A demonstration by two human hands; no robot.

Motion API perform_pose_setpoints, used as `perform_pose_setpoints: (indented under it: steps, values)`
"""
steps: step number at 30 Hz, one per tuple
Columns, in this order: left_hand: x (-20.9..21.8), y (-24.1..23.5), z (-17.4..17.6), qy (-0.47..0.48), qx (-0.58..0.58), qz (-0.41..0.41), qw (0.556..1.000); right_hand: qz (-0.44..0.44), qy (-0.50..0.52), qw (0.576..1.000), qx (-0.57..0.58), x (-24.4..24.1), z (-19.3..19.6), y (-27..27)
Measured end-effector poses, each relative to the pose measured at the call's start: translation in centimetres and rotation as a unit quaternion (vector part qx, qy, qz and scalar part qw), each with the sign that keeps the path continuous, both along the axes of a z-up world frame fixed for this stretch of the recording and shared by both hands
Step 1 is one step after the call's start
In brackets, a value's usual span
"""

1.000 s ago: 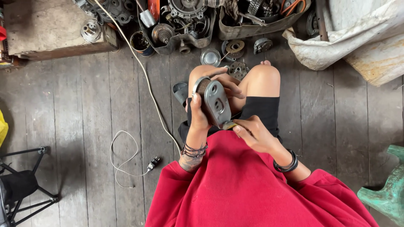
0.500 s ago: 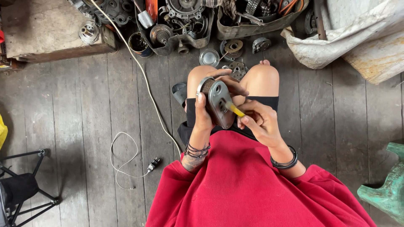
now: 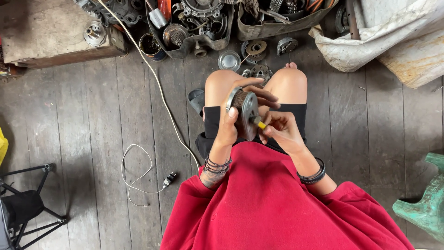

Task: Cleaning a metal engine component by scraping off dirt and grime using a small hand tool while sitting on the floor.

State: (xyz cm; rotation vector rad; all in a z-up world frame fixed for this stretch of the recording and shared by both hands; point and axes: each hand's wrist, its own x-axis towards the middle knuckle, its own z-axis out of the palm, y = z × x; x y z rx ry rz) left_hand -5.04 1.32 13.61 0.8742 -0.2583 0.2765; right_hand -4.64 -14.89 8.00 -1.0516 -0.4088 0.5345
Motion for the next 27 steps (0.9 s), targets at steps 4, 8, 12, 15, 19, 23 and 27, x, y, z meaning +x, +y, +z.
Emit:
perform_pose_setpoints:
  steps: [4,8,12,15,19,23,27]
  values:
    - [0.2,0.3,-0.6,-0.014,-0.002,-0.005,1.000,0.003,0.046,0.999,-0.020,-0.7,-2.7,-1.1]
    - [-0.2,-0.1,0.8,-0.012,0.028,-0.024,0.999,0.002,0.026,1.000,-0.016,0.6,0.0,-0.4]
    - [-0.2,1.1,1.4,-0.022,0.064,-0.017,0.998,0.016,0.042,0.999,-0.016,-0.7,-2.1,-0.6]
    - [-0.2,0.6,0.9,-0.017,0.040,-0.021,0.999,0.012,0.058,0.998,-0.011,-0.1,-2.3,-1.1]
    - [-0.5,1.3,1.7,-0.020,0.108,-0.017,0.994,0.010,0.050,0.999,-0.008,-0.4,-2.7,-1.2]
    - [0.1,0.8,1.2,-0.029,0.095,-0.005,0.995,0.009,0.058,0.998,0.015,-0.4,-4.8,-1.8]
    - [0.4,1.0,-0.6,-0.044,0.119,-0.010,0.992,0.016,0.019,0.999,0.046,0.8,1.9,0.3]
